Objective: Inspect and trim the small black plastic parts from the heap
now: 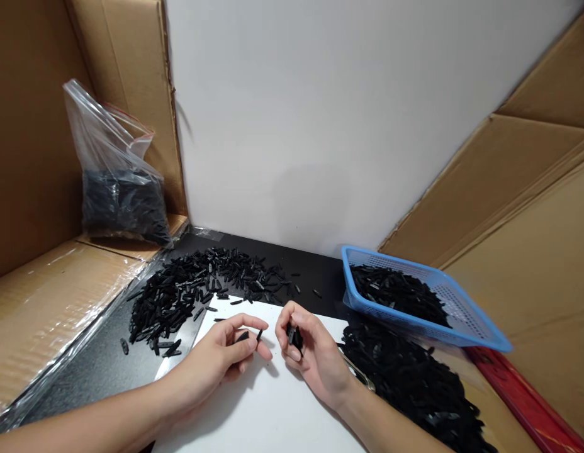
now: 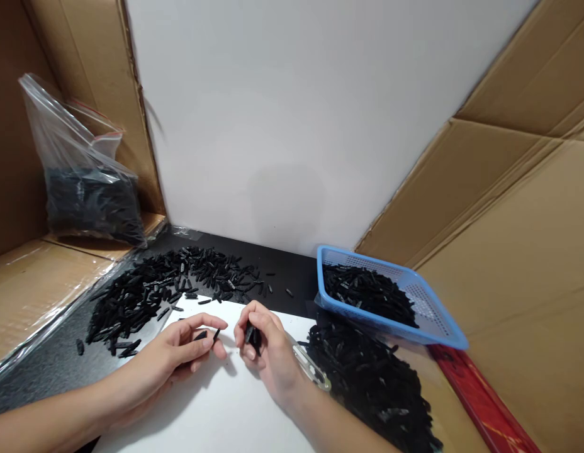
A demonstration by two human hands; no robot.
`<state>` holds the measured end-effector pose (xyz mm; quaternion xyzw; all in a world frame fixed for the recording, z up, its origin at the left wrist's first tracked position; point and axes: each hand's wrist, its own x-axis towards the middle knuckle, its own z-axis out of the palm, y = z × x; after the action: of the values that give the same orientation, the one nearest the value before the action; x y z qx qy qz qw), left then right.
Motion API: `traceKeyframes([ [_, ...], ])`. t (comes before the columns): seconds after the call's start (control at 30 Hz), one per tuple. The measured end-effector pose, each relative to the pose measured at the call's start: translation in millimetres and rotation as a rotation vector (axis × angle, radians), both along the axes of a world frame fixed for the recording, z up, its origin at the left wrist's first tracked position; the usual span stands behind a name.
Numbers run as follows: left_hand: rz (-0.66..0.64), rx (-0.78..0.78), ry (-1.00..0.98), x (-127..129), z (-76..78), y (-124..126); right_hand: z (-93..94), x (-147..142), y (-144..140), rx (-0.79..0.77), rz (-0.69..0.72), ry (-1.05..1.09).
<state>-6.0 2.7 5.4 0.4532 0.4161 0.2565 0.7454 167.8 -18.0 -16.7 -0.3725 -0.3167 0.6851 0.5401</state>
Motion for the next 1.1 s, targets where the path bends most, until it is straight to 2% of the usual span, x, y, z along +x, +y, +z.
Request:
traceKeyframes([
  [0.2, -0.001, -0.024, -0.028, -0.5, 1.4, -1.9, -6.6, -3.4, -1.9, 0.091, 0.088, -0.296],
  [0.3, -0.023, -0.030, -0.035, 0.1, 3.2, -2.6, -7.9, -3.8, -1.0, 0.087, 0.082, -0.348],
  [0.5, -0.015, -0.034, -0.043, 2.2, 0.9, -2.7, -5.2, -3.4, 1.4, 0.016, -0.019, -0.256],
  [0.8, -0.007, 0.020, -0.083, 3.1, -7.9, -2.3, -6.4, -2.2, 2.6, -0.010, -0.005, -0.193],
  [1.03, -0.006, 0.117, -0.039, 4.6, -12.5, 2.4, -4.4, -4.3, 0.5, -0.015, 0.005, -0.072],
  [1.1, 0.005, 0.147, -0.016, 4.9, -14.7, 3.5, -5.8, -6.3, -1.2, 0.009, 0.034, -0.099],
])
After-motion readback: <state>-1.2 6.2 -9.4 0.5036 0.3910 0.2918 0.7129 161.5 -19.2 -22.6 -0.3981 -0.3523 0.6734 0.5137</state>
